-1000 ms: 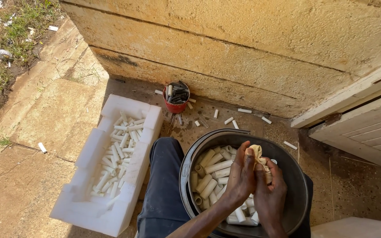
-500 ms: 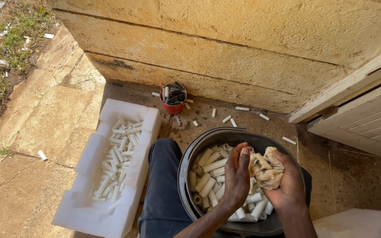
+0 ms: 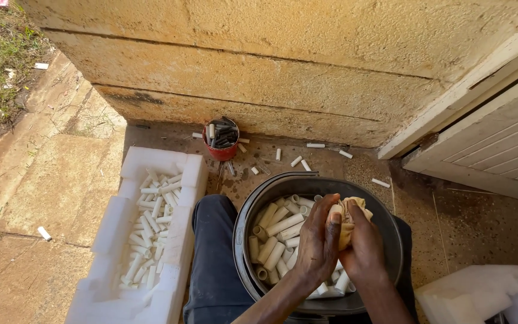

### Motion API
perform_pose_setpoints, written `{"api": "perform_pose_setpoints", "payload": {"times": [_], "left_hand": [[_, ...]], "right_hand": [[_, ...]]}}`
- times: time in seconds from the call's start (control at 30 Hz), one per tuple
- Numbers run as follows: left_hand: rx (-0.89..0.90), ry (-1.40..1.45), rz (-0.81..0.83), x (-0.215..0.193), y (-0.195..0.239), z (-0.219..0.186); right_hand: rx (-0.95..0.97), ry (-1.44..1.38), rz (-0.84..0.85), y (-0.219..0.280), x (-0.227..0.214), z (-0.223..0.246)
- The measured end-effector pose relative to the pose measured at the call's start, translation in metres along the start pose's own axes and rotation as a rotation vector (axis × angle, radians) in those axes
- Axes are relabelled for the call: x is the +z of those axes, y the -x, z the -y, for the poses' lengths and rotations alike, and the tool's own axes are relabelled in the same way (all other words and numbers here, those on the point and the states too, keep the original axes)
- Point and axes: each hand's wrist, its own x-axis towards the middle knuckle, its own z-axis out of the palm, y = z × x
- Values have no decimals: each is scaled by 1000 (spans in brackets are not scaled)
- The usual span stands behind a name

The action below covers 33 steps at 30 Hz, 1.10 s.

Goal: Cleaning short PVC pipe segments by wiping them with a cloth and transferring them from a foam container to a bucket.

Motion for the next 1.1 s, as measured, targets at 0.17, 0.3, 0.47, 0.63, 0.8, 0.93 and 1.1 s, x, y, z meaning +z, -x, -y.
{"api": "perform_pose_setpoints", "payload": {"times": [0.17,0.3,0.47,0.63,0.8,0.93,1.1], "left_hand": [[-5,-77,141,-12,-4,0],[7,-248,336,-14,8,1],[-238,-133,644,-30,4,-7],[-456,131,452,-43,-16,-9],[-372,189,270,-34,-12,-5],[-507,360,297,-23,-2,-15],[-505,89,498,-36,-5,-12]], "right_hand": [[370,-149,163,-13,-20,-6],[405,-109,40,-7,-17,7],[312,-1,39,-28,-38,1],[377,55,86,6,-12,12],[464,-151,204,-4,-21,2],[432,-259,239,-12,-26,2],[356,-152,193,-15,-37,-2]]}}
